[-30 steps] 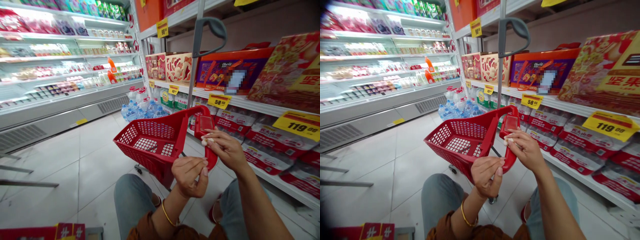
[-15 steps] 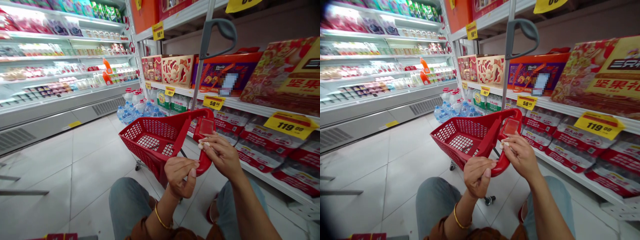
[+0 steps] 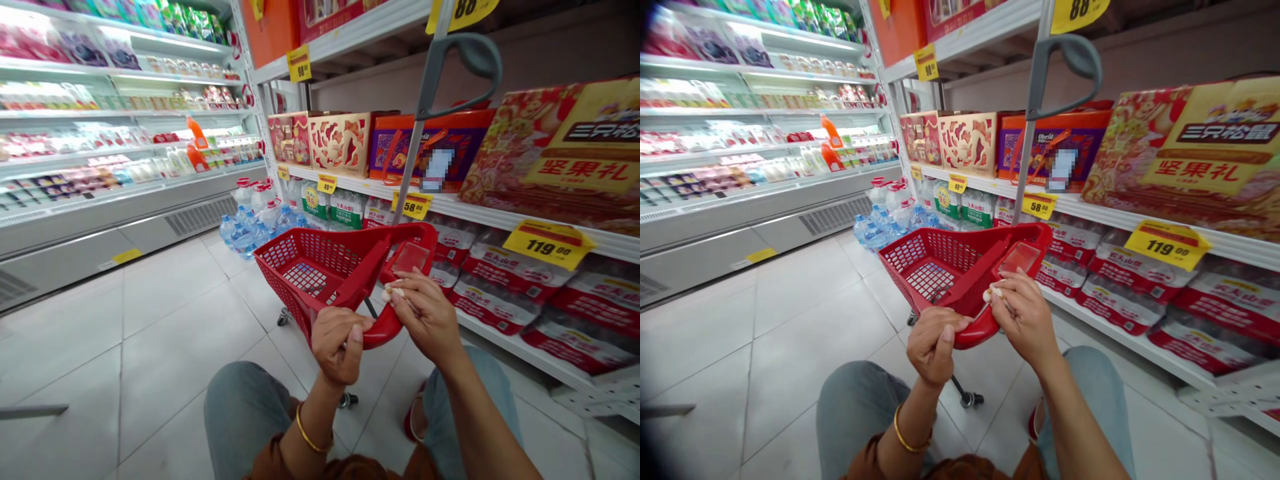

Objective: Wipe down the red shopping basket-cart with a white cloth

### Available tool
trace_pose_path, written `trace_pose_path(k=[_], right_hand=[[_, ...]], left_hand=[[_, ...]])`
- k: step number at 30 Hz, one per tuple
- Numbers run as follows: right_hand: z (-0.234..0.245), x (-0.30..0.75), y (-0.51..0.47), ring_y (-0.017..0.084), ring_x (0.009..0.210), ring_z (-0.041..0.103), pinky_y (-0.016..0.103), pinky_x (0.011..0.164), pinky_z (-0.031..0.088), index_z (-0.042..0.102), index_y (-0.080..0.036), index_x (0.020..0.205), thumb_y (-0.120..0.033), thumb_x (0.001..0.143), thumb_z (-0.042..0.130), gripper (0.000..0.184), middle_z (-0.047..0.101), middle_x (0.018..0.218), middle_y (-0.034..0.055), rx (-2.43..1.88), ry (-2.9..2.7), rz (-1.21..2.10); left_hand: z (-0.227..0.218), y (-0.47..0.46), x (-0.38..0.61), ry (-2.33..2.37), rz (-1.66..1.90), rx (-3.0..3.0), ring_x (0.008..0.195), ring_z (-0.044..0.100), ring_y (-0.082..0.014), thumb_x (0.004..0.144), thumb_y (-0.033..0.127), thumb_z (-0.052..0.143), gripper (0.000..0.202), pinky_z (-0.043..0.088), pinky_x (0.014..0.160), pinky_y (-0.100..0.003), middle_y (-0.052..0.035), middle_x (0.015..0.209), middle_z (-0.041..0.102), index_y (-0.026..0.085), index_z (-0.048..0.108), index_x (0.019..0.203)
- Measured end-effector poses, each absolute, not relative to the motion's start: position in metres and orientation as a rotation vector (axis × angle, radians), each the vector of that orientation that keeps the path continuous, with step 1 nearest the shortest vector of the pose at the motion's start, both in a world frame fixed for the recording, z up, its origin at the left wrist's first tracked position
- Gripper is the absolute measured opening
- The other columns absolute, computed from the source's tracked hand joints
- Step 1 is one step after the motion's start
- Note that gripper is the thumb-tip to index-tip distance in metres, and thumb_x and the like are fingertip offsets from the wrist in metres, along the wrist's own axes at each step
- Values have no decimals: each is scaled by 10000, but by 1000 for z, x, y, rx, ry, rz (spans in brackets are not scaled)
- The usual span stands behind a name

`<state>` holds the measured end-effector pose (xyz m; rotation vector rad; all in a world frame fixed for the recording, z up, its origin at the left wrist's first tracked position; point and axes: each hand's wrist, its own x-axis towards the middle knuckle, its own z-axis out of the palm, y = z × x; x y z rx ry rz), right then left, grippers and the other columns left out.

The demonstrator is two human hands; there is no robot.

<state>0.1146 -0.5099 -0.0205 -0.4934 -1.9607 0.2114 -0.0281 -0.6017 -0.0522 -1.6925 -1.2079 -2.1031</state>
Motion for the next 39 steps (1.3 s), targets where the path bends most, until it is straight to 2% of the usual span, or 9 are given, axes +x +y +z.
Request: trace_pose_path(k=[8,14,25,30,34,39], right_hand=[[-22,105,-519,221,970,652,467,930,519,696,-244,891,-188,882,579,130,710,880,39,-519,-1921,192],[-21,93,-528,223,942,662,499,968,492,689,-245,912,-200,889,575,125,714,888,37,-526,-1925,170],[-20,66,-543,252,1051,602,513,1007,442,656,-211,1051,-210,894,559,185,682,1011,81,-488,-2041,174],[-22,55,-543,251,1090,587,501,1027,432,645,-241,1135,-209,912,540,248,679,1092,70,-441,-2098,161],[-23,47,-542,253,1084,589,506,1024,435,649,-245,1138,-223,918,538,247,683,1085,70,-433,-2084,158],[-24,41,-541,257,1085,589,516,1024,429,645,-236,1145,-225,926,526,250,686,1079,80,-426,-2084,161]], left_hand=[[-55,-599,-35,-1235,-2170,-1588,644,659,-154,880,155,499,245,512,696,-353,2,695,724,208,701,754],[-55,-601,-50,-1297,-2226,-1568,618,648,-156,896,211,493,279,525,681,-353,2,649,712,212,684,692],[-51,-605,-90,-1396,-2248,-1546,564,621,-144,904,267,505,337,515,655,-333,2,584,685,198,642,604],[-43,-611,-105,-1536,-1978,-1543,575,607,-132,917,280,519,342,515,693,-327,11,577,664,202,646,608],[-36,-617,-109,-1608,-1755,-1541,638,641,-139,931,272,502,330,522,715,-321,-1,629,696,197,670,657],[-27,-624,-103,-1582,-1443,-1628,694,658,-152,912,211,524,231,522,758,-333,-23,705,719,181,677,742]])
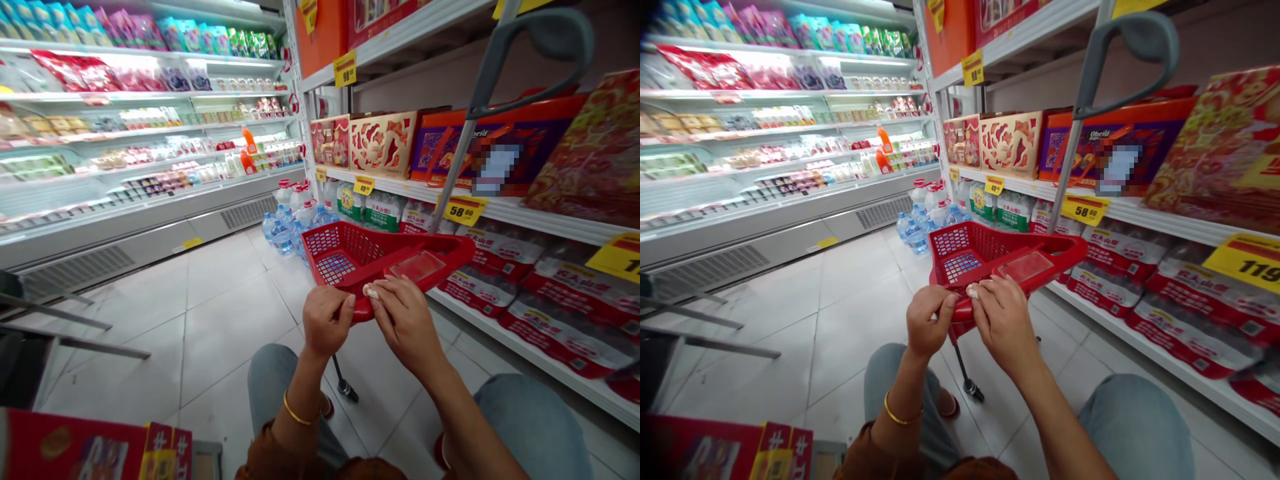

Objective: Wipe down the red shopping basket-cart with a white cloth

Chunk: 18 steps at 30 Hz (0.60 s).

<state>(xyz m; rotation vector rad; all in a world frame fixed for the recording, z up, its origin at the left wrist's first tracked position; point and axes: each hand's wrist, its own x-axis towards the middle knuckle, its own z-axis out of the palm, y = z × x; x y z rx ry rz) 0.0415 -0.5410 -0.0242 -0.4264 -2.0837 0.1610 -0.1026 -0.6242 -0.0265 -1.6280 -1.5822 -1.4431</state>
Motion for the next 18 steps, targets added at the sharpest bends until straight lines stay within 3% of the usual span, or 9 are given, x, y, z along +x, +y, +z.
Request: trace_pose_path(k=[4,9,14,18], right_hand=[[-26,38,-542,264,1089,582,523,1022,425,631,-209,1159,-217,932,511,257,680,1086,96,-427,-2090,153],[-27,34,-544,255,1100,583,518,1009,437,525,-230,1304,-207,939,482,368,672,1138,91,-424,-2079,184],[-28,38,-540,235,1105,594,498,1026,441,580,-228,1228,-171,925,494,321,685,1131,81,-340,-2075,165],[-30,43,-531,230,1092,611,475,1010,468,616,-224,1191,-175,908,542,296,697,1101,81,-279,-2044,112]], left_hand=[[-18,-631,-87,-1697,-1243,-1611,733,663,-166,902,179,532,175,491,904,-403,-31,776,733,179,665,789],[-16,-630,-61,-1835,-1168,-1530,882,665,-210,905,148,490,195,421,1012,-489,-70,957,741,171,664,988],[-30,-622,-51,-1778,-1231,-1420,894,653,-213,902,123,497,214,425,948,-450,-78,994,745,162,659,1037],[-38,-616,-55,-1633,-1237,-1426,783,653,-190,858,120,584,134,437,803,-379,-53,927,760,164,672,949]])
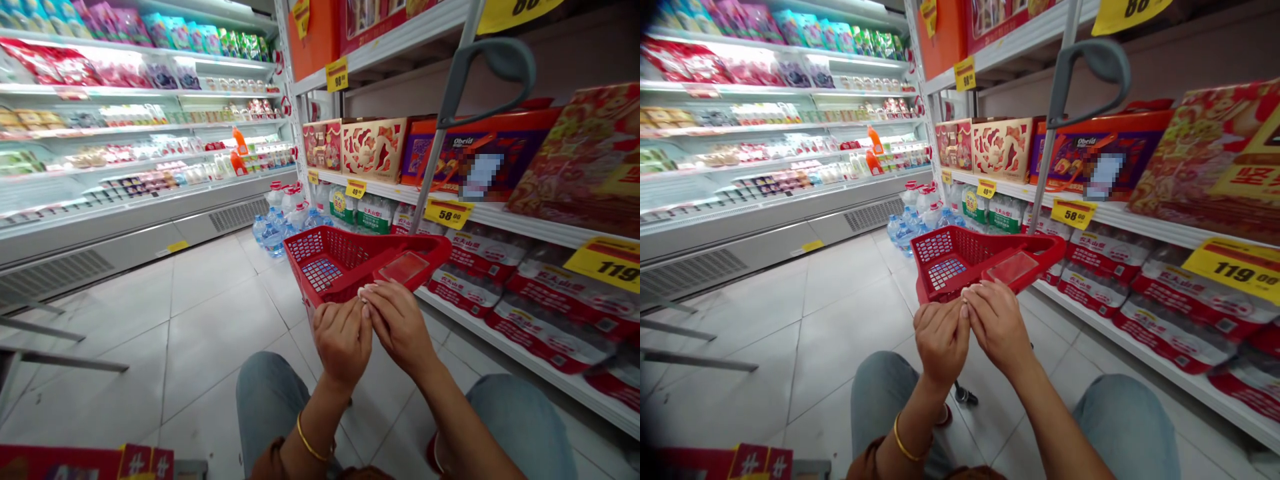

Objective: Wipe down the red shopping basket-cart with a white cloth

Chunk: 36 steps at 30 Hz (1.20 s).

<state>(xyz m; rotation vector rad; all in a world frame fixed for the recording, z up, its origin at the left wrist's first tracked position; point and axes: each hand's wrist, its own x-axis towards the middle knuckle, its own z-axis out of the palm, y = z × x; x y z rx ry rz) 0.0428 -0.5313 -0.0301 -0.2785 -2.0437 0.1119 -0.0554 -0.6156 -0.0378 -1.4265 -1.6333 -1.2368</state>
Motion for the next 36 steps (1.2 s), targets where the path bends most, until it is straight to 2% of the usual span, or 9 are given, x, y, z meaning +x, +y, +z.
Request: trace_pose_path(k=[5,17,26,36], right_hand=[[-33,48,-516,215,1042,637,460,997,486,660,-223,1117,-203,899,592,230,711,1047,72,-245,-2013,87],[-26,55,-492,218,1004,660,446,991,496,702,-192,1000,-194,867,642,145,717,996,86,-305,-1995,78],[-25,55,-489,206,963,680,385,895,545,721,-221,989,-240,878,631,145,730,980,66,-419,-1922,84],[-28,51,-493,215,937,687,409,902,548,726,-200,976,-275,895,602,166,738,951,77,-561,-1839,47]], left_hand=[[-39,-608,-60,-1478,-1257,-1379,691,653,-164,793,109,665,98,438,720,-340,-28,833,767,173,681,866],[-40,-602,-70,-1436,-1330,-1416,667,671,-146,787,126,666,92,454,686,-327,-13,822,769,193,679,849],[-38,-605,-78,-1401,-1389,-1434,654,664,-152,768,106,669,114,453,652,-330,-14,830,771,192,676,843],[-39,-613,-89,-1399,-1438,-1446,663,670,-148,773,106,657,117,463,656,-328,-17,825,772,194,689,843]])
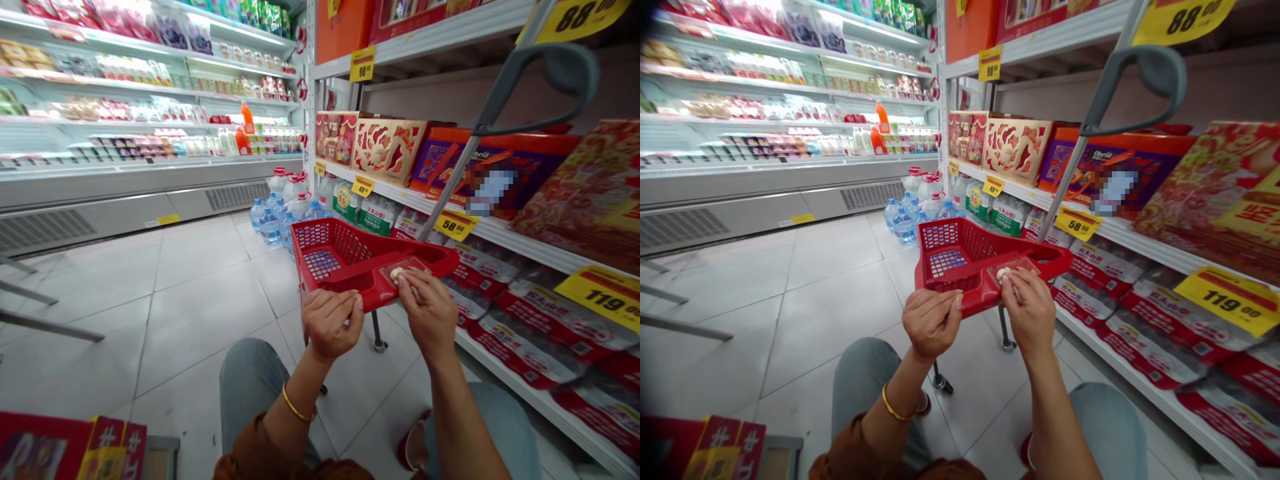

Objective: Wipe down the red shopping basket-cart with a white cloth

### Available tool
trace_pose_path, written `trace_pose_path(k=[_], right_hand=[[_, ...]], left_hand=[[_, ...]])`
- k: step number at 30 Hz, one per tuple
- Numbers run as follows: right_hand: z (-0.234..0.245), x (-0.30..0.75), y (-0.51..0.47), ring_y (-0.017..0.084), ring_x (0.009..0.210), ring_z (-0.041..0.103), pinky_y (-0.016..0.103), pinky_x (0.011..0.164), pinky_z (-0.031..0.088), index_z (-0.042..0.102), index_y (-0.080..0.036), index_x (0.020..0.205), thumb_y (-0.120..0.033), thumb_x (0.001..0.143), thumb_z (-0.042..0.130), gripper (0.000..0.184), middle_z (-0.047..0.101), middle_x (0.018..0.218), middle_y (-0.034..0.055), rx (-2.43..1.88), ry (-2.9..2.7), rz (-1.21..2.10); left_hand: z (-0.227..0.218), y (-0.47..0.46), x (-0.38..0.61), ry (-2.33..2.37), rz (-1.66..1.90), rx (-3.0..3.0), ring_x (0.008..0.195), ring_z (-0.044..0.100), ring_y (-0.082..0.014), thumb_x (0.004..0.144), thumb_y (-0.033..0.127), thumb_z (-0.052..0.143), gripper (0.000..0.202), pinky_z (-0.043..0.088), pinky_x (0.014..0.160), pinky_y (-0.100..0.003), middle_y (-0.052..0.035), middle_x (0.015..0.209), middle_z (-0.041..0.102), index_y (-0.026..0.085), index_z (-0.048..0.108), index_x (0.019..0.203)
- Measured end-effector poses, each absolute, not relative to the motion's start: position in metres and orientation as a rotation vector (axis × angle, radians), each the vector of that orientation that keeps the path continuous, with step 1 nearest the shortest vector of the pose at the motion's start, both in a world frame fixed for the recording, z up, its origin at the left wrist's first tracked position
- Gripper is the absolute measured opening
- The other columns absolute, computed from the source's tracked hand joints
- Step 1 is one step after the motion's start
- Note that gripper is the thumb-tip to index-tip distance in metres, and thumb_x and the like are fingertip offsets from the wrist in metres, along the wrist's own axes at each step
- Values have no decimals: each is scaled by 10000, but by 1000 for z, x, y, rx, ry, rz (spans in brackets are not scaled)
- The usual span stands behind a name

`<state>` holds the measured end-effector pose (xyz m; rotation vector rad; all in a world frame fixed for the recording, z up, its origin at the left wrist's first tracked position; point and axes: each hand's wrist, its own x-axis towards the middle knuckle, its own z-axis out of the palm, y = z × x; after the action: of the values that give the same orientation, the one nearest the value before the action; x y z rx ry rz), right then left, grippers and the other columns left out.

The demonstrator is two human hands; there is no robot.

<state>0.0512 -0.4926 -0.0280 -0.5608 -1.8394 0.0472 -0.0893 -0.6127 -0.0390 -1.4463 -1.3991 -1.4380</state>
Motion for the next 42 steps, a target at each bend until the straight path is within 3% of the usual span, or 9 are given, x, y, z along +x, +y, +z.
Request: trace_pose_path(k=[5,14,22,30,42], right_hand=[[-21,41,-512,195,876,678,394,900,544,717,-197,979,-260,904,585,163,729,927,74,-591,-1858,-13],[-17,15,-555,232,1058,629,464,1007,484,677,-189,1071,-182,898,570,204,719,1045,85,-384,-2045,4],[-16,20,-541,217,1036,635,493,1062,439,695,-230,953,-230,910,574,128,724,930,40,-405,-2013,97],[-14,30,-521,208,960,668,410,965,508,700,-206,935,-236,903,592,117,727,905,53,-459,-1950,46],[-20,38,-513,209,899,681,447,960,513,721,-221,929,-287,901,592,148,733,916,60,-593,-1826,111]], left_hand=[[-37,-618,-91,-1408,-1442,-1442,651,661,-144,770,98,658,114,461,657,-326,-14,819,771,194,689,823],[-35,-622,-95,-1431,-1393,-1424,636,660,-148,804,114,613,119,467,659,-318,-22,775,766,197,698,792],[-32,-626,-97,-1399,-1394,-1445,616,662,-146,800,98,624,123,471,646,-317,-23,778,768,193,701,811],[-33,-629,-101,-1398,-1425,-1472,622,658,-147,782,72,632,140,462,642,-314,-29,792,770,188,702,818],[-33,-633,-104,-1395,-1462,-1463,609,659,-147,799,93,612,136,464,624,-310,-31,768,766,192,704,788]])
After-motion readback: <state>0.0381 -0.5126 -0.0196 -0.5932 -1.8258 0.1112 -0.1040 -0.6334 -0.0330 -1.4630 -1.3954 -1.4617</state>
